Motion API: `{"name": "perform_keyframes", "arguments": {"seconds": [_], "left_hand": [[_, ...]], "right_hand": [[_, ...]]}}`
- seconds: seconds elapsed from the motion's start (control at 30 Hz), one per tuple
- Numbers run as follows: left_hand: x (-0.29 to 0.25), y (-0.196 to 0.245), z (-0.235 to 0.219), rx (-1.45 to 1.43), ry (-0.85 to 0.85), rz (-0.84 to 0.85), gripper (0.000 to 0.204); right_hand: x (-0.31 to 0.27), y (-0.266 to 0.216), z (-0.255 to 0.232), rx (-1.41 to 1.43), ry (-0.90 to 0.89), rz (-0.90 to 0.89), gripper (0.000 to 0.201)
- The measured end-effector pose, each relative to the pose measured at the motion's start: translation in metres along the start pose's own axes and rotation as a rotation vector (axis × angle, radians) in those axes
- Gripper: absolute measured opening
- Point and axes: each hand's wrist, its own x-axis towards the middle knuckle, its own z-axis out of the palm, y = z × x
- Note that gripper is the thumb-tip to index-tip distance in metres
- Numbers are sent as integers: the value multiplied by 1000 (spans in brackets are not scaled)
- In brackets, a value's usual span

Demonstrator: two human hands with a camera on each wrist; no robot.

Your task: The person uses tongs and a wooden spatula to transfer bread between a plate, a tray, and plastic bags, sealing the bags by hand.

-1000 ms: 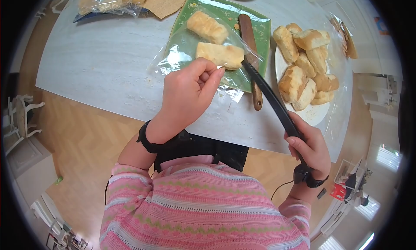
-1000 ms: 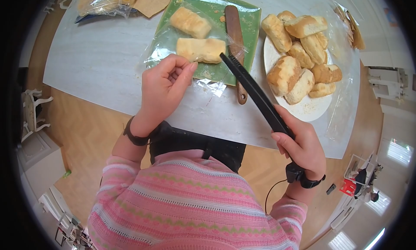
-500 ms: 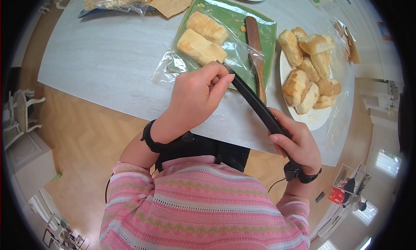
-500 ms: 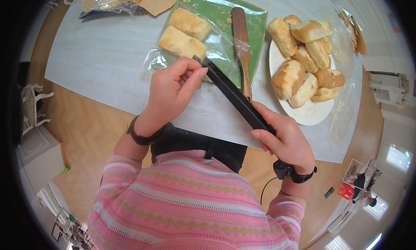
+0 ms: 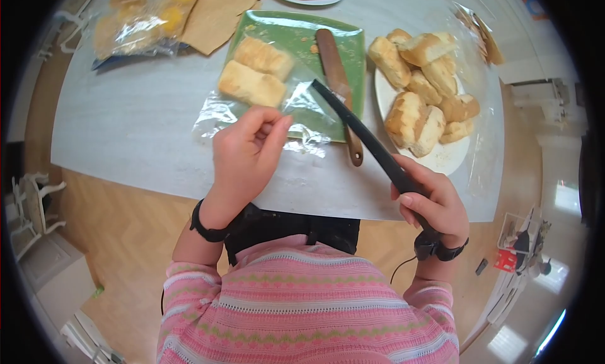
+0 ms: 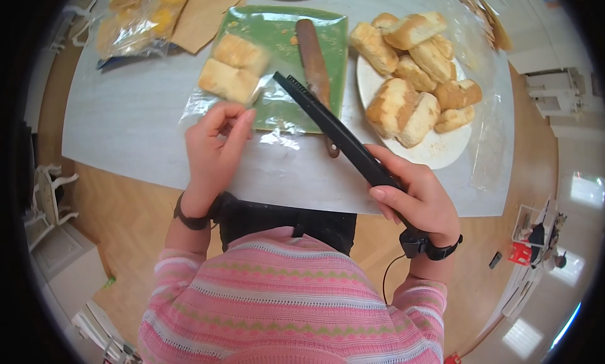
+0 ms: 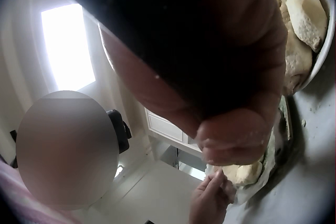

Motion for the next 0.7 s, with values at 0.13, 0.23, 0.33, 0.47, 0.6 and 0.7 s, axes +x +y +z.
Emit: {"name": "perform_keyframes", "arguments": {"seconds": [0.13,0.23,0.33,0.47,0.6,0.7], "left_hand": [[1,4,-2,-25,-22,-80,11],[2,6,-1,-12,-37,-84,12],[2,7,-2,13,-35,-70,12],[1,6,1,4,-6,-70,11],[0,7,0,-3,-16,-73,12],[0,8,-1,2,-19,-91,12]], "right_hand": [[-25,11,-15,286,175,-138,61],[-31,14,-22,296,349,-146,61],[-40,12,-30,223,481,-165,57],[-48,-3,-61,52,628,-176,50],[-39,-23,-100,-34,584,-102,40],[-33,-39,-113,-65,538,-64,40]]}}
